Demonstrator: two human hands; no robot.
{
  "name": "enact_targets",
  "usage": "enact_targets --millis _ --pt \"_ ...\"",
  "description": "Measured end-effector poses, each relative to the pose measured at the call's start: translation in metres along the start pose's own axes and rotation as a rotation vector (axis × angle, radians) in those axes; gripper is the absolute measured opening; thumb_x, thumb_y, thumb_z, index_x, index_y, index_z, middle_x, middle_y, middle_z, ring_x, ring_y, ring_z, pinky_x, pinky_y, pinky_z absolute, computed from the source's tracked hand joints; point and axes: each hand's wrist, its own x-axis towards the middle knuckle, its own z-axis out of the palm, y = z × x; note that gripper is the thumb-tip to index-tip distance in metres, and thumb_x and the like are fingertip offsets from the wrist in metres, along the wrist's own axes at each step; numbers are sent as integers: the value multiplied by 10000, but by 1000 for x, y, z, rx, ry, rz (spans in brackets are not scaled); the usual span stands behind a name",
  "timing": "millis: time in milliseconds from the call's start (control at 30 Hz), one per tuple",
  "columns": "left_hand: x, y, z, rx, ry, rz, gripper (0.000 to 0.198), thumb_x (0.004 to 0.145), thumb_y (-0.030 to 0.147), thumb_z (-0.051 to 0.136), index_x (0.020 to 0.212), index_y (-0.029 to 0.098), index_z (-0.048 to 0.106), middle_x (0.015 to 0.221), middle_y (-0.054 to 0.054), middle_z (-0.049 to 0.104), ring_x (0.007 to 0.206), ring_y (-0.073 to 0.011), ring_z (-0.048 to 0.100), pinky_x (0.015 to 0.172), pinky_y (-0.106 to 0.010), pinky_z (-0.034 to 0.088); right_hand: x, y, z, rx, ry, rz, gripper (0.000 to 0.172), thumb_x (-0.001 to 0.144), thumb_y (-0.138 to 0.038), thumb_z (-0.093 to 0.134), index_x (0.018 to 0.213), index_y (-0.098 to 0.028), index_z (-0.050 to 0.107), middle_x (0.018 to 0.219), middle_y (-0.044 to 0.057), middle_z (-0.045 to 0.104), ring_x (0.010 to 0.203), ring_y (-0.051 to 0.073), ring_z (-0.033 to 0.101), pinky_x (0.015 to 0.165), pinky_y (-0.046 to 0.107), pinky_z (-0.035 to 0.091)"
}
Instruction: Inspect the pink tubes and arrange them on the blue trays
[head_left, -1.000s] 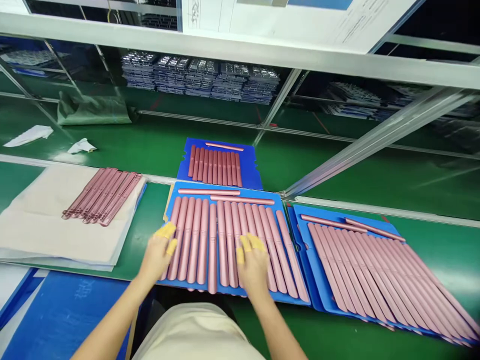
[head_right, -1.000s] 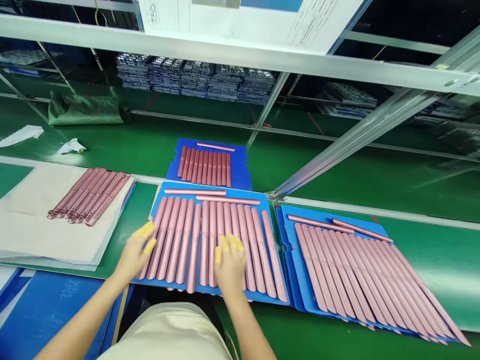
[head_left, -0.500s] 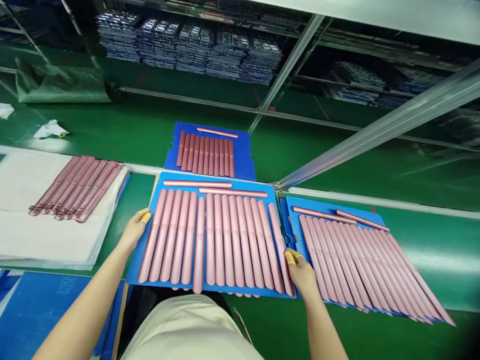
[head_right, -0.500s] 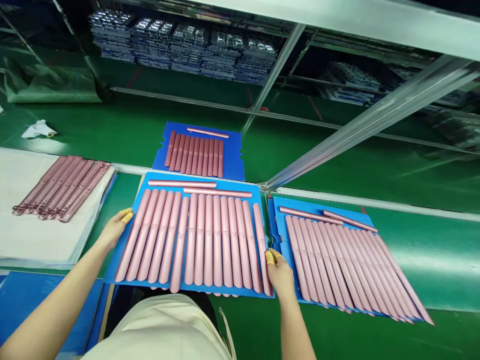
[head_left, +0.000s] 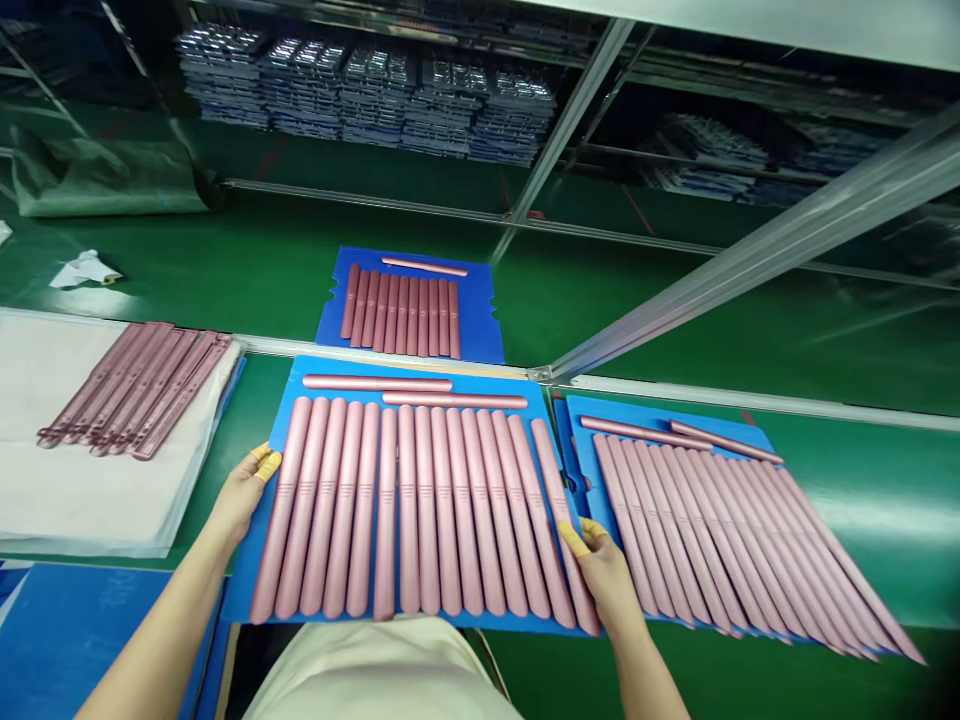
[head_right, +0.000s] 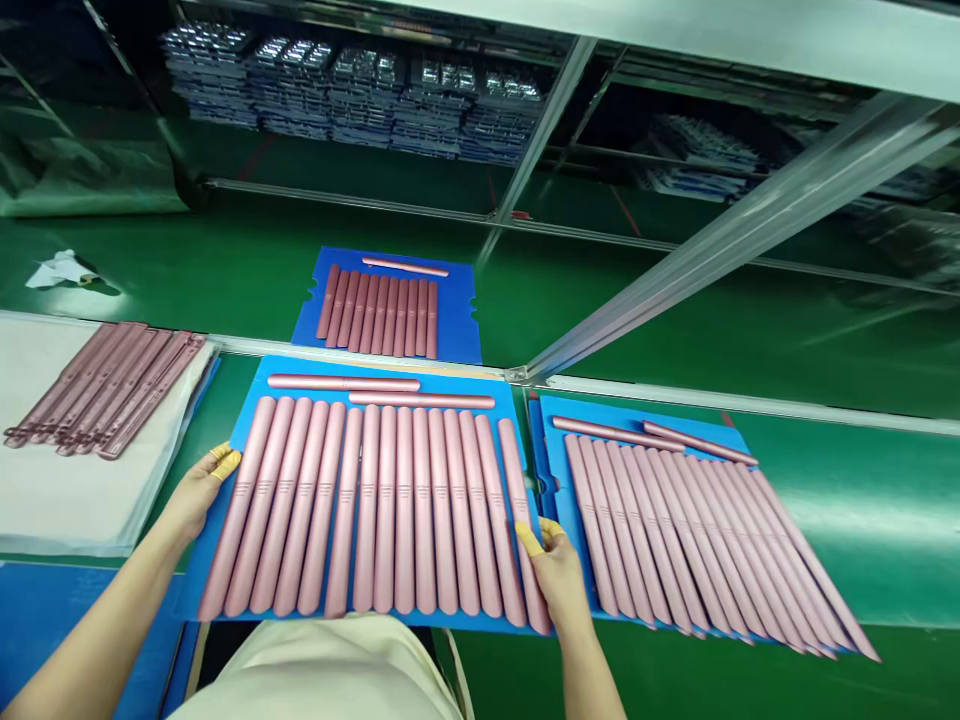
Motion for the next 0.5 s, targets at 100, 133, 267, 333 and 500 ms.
enact_targets --millis 100,133,267,333,500 --pt "-8 3 -1 -59 62 19 524 526 454 779 961 198 639 903 -16 663 827 -158 591 832 -268 444 1 1 -1 32 -36 35 482 527 -465 734 881 -180 572 736 1 678 772 228 648 743 361 518" --pt "-11 2 -2 -63 81 23 533 514 457 784 954 192 638 878 -11 656 806 -153 584 816 -265 444 1 2 -1 37 -33 46 498 516 -468 739 889 -186 566 732 -2 675 784 234 649 759 368 515" --pt "-26 0 -9 -76 136 39 529 510 463 781 928 178 629 767 17 599 722 -131 543 743 -253 438 5 11 -6 76 18 86 547 461 -474 756 902 -222 553 771 5 675 849 259 638 825 399 497" --pt "-33 0 -11 -76 145 53 489 520 453 779 896 178 630 737 29 566 699 -116 515 718 -233 423 6 15 -8 88 34 96 559 438 -471 760 900 -234 552 815 15 671 890 267 623 857 404 483" --pt "-49 3 -13 -65 135 91 418 550 427 768 853 173 635 715 30 520 690 -113 477 698 -228 402 3 17 -8 51 118 114 614 430 -523 733 929 -239 514 862 29 627 947 291 577 913 455 430"
